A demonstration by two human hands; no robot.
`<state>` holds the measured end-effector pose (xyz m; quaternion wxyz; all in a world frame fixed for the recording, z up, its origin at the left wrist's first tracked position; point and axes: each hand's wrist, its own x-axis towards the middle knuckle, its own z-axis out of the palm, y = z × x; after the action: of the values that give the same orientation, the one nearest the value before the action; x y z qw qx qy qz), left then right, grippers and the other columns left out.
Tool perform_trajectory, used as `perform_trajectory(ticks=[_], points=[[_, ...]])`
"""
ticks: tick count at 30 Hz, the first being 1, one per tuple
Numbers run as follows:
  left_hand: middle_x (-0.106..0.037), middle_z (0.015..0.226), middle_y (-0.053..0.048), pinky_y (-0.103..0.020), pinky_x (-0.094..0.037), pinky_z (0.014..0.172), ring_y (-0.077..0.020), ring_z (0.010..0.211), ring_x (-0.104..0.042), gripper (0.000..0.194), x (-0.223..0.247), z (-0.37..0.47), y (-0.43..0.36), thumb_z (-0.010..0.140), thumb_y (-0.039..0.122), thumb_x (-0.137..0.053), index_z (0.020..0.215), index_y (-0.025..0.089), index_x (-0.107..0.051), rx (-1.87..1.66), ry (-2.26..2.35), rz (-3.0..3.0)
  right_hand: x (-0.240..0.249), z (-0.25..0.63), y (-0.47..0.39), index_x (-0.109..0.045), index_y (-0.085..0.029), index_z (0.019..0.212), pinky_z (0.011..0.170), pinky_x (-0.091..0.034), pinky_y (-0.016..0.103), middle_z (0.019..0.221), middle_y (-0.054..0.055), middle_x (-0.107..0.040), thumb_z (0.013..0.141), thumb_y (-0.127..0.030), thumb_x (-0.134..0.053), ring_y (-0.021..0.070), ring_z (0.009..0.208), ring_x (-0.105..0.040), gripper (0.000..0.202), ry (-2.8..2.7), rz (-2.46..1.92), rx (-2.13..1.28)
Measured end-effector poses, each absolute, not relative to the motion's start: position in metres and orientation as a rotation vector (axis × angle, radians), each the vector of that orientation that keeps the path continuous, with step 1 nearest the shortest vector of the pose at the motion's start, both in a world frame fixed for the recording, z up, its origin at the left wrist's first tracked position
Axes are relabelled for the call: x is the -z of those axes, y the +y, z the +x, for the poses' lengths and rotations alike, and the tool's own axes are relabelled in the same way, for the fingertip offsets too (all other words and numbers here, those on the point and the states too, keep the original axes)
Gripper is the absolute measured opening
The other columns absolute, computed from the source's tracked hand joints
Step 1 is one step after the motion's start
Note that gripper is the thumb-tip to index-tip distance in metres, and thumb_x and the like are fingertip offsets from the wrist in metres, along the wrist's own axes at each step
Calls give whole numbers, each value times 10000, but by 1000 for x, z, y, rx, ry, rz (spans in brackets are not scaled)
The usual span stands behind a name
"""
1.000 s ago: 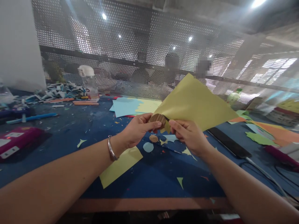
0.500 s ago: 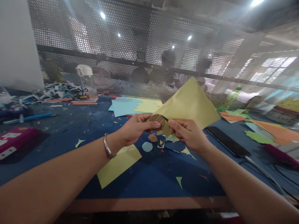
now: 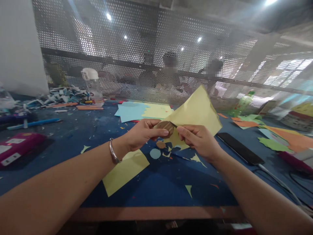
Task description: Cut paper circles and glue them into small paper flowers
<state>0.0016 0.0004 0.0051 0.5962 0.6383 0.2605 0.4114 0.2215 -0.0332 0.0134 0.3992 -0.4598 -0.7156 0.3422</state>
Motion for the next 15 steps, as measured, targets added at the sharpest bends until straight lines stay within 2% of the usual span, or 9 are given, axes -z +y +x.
perform_trajectory(ticks=[3, 5, 8, 13, 15], points=[[-574, 561, 16, -269, -242, 494, -74, 503, -368, 125, -5, 1, 2, 709, 278, -816, 681, 175, -750, -964, 628, 1516, -15, 222, -34, -537, -182, 638, 412, -153, 234, 474, -87, -276, 884, -634, -570, 56, 431, -203, 515, -1833, -1157, -870], [-624, 595, -2, -264, -298, 518, -84, 529, -445, 110, -6, 0, 2, 711, 269, -811, 682, 175, -761, -958, 628, 1516, -15, 221, -35, -528, -182, 629, 409, -149, 234, 472, -89, -272, 876, -639, -575, 53, 427, -200, 522, -1834, -1144, -881], [-708, 706, -35, -272, -430, 647, -122, 648, -592, 59, -8, 0, 0, 722, 229, -791, 702, 175, -779, -934, 584, 1483, -15, 220, -35, -524, -181, 626, 407, -145, 234, 471, -91, -268, 875, -634, -580, 52, 429, -193, 520, -1822, -1124, -897], [-732, 725, -31, -272, -486, 729, -127, 699, -637, 14, -9, -1, -2, 722, 189, -783, 722, 179, -794, -921, 553, 1474, -14, 220, -35, -530, -180, 637, 410, -148, 232, 479, -92, -266, 898, -605, -571, 53, 438, -192, 500, -1838, -1100, -900], [-750, 773, -46, -280, -496, 755, -140, 741, -653, 54, -8, -2, -1, 717, 193, -788, 765, 172, -803, -920, 569, 1472, -15, 220, -36, -522, -183, 630, 408, -145, 237, 474, -91, -264, 899, -602, -570, 54, 434, -194, 501, -1846, -1092, -899]])
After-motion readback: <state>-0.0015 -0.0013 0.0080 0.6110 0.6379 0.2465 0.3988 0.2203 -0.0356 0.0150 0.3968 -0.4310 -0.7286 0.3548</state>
